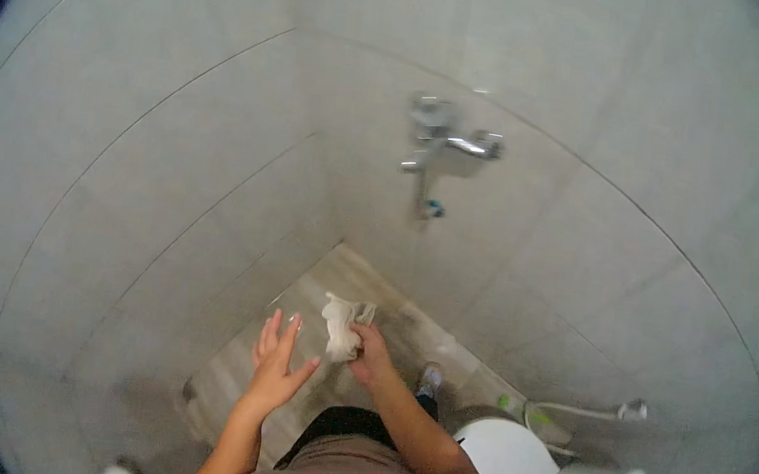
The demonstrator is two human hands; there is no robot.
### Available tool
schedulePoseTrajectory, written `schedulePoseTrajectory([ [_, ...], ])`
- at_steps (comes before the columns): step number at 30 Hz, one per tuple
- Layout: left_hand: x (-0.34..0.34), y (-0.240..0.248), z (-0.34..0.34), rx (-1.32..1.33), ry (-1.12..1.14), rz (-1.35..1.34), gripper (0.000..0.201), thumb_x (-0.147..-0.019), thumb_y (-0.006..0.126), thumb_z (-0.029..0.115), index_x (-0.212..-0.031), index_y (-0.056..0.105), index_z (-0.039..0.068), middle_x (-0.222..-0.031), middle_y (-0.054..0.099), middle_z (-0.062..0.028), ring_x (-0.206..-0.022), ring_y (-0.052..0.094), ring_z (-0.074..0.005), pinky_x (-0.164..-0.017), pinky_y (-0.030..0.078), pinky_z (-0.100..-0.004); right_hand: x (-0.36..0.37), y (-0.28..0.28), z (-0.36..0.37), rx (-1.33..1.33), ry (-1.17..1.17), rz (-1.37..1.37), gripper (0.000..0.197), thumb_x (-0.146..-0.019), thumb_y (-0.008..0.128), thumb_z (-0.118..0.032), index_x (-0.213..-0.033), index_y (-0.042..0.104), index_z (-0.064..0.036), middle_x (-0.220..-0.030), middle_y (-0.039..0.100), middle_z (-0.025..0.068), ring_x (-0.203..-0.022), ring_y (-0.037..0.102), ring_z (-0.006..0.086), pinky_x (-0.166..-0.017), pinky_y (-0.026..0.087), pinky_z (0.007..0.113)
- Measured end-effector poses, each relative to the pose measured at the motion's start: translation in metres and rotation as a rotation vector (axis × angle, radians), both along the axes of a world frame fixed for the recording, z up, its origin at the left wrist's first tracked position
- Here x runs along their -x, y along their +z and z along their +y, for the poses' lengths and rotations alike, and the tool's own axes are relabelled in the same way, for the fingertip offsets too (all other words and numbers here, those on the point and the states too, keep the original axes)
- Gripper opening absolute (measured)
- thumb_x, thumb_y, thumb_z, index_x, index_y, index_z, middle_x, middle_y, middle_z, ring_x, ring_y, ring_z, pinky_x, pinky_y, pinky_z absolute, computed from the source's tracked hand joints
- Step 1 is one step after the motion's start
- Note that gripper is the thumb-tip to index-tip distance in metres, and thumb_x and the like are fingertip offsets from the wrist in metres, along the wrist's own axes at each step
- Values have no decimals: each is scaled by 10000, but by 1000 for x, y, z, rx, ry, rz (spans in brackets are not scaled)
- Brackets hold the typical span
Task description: The person wipes the tiled bathroom walls with a cloth, repeatedly rinsing and wringing the cloth at the sink. They clean multiple wall sections around the shower area and near the toilet, using circular and vertical motions.
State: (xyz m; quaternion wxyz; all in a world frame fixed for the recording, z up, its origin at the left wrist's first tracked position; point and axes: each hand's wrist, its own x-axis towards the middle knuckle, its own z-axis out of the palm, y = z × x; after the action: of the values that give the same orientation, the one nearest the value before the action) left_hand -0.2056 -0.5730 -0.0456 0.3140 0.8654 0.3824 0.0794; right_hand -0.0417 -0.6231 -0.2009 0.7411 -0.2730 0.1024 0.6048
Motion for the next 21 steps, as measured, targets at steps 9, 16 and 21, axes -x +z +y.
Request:
schedulePoseTrajectory([
  [9, 104, -30, 25, 195, 489, -655, 612, -919, 493, 225, -1411, 216, -9, -1440, 261, -224, -1343, 255, -314, -1085, 201, -360, 112, 118, 103, -412, 539, -85, 453, -836, 523, -73, -1274, 407, -70, -1173, 539, 103, -1087, 543, 249, -952, 436, 406],
  [16, 102, -33, 9, 312, 841, -1160, 697, -943, 460, 232, -1433, 32, -19, -1457, 208, -200, -1338, 232, -273, -1082, 197, -345, 156, 110, 131, -281, 1010, -51, 519, -828, 521, -43, -1323, 369, -78, -1239, 498, 98, -1136, 498, 261, -962, 418, 397],
  [21, 133, -59, -20, 115, 1512, -1351, 721, -944, 458, 320, -1432, 38, -5, -1406, 279, -180, -1270, 316, -258, -1022, 291, -330, 233, 112, 116, -251, 1347, -385, 490, -861, 502, -33, -1330, 369, -71, -1236, 505, 77, -1114, 507, 229, -948, 409, 361],
])
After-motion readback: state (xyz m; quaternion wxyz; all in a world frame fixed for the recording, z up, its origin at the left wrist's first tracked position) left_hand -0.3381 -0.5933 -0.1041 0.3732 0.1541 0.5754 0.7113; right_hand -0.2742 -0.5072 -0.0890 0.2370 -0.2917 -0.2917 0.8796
